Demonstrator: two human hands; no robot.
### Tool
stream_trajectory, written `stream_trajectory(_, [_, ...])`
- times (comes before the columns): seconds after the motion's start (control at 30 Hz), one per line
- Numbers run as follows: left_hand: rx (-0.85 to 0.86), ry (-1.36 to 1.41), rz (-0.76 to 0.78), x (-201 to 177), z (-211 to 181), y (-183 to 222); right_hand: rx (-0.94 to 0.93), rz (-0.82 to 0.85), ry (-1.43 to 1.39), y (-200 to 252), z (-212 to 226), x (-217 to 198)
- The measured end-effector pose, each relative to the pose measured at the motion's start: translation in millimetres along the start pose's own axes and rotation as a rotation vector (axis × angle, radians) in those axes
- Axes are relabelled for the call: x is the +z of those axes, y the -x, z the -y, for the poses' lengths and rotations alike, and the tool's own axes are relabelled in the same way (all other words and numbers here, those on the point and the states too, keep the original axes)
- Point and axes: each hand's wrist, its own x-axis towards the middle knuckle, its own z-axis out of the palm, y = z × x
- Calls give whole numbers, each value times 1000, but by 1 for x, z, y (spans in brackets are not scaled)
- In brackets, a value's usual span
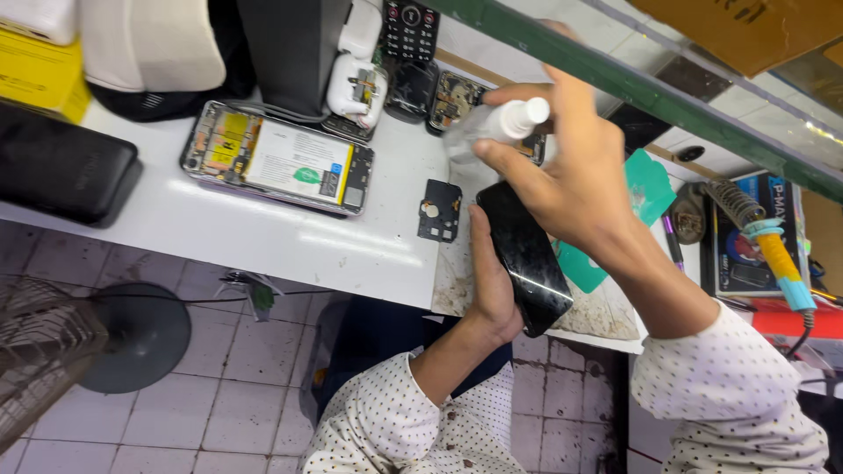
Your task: The person uses a green plastic card to pry and separate the screen assembly from the smartphone's frame. They work along the edges of the device, then flip it to inspect the internal components and ribbon cables.
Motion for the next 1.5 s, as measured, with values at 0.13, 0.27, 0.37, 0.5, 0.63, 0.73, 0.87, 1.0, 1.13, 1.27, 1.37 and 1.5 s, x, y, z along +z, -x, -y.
stream_trajectory(0.13, [12, -47, -25, 9, -6, 4, 287, 94, -350, -42, -1, 50])
stream_trajectory(0.27, [-27, -5, -120, 8, -5, 3, 53, 45, -213, -42, -1, 50])
stream_trajectory(0.37, [-48, 12, -10, 0, -5, 4, -15, -82, -137, 2, -11, 10])
stream_trajectory(0.5, [-117, 240, 186, 4, -10, 2, 269, -694, -104, 123, -19, -49])
stream_trajectory(0.63, [-158, 195, 71, 13, -15, 5, 547, -849, -703, 209, -39, -34])
stream_trajectory(0.73, [-221, 202, 132, 18, -12, 7, 668, -496, -1250, 229, -46, -3])
stream_trajectory(0.87, [-226, 146, 154, 20, -11, 6, 598, -441, -1232, 213, -45, -1])
stream_trajectory(1.0, [-74, -123, 58, 16, -4, 4, 649, -384, -892, 196, -32, -9])
stream_trajectory(1.13, [-144, -145, 85, 12, 3, 3, 745, -421, -776, 189, -28, -7])
stream_trajectory(1.27, [-210, -126, -2, 12, 8, 4, 794, -500, -825, 192, -20, -6])
stream_trajectory(1.37, [-150, -202, 69, 11, 13, 7, 782, -552, -655, 197, -10, -3])
stream_trajectory(1.5, [-140, -367, 91, 5, 16, 8, 709, -670, -540, 204, -2, 5])
